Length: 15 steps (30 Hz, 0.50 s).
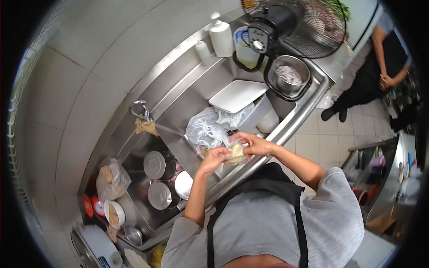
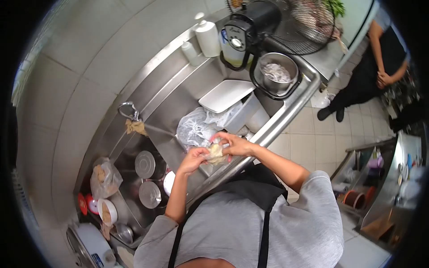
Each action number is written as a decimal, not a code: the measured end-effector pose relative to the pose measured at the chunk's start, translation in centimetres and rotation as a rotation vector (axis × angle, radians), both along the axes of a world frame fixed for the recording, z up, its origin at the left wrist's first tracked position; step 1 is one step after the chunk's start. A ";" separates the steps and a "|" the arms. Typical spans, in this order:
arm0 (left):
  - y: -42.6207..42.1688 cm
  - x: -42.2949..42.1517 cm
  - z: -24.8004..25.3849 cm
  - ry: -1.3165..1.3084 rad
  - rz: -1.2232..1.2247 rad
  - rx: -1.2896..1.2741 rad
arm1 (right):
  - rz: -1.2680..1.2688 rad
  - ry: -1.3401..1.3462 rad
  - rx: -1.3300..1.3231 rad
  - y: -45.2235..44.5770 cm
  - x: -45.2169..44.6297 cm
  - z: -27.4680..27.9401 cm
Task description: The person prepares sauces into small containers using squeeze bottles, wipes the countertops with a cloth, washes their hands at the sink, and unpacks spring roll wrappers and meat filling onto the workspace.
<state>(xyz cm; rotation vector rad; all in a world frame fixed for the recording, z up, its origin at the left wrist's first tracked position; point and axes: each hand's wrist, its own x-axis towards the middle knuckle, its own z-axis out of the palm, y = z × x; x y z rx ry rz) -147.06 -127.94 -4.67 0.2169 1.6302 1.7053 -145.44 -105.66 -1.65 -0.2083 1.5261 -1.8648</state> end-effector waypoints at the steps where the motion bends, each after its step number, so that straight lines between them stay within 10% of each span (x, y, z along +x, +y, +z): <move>1: 1.0 0.3 -0.3 0.078 0.004 -0.058 | -0.040 0.039 0.045 -0.2 0.1 -1.2; 5: 4.9 0.0 -4.2 0.337 0.111 -0.144 | -0.161 0.107 0.302 1.1 -2.4 -3.3; 9: 6.4 0.1 -1.9 0.360 0.043 -0.281 | -0.362 0.818 0.647 4.6 -4.7 -3.8; 15: 1.7 -1.0 -4.1 0.252 0.185 -0.309 | 0.158 0.606 1.255 12.1 -7.1 -8.8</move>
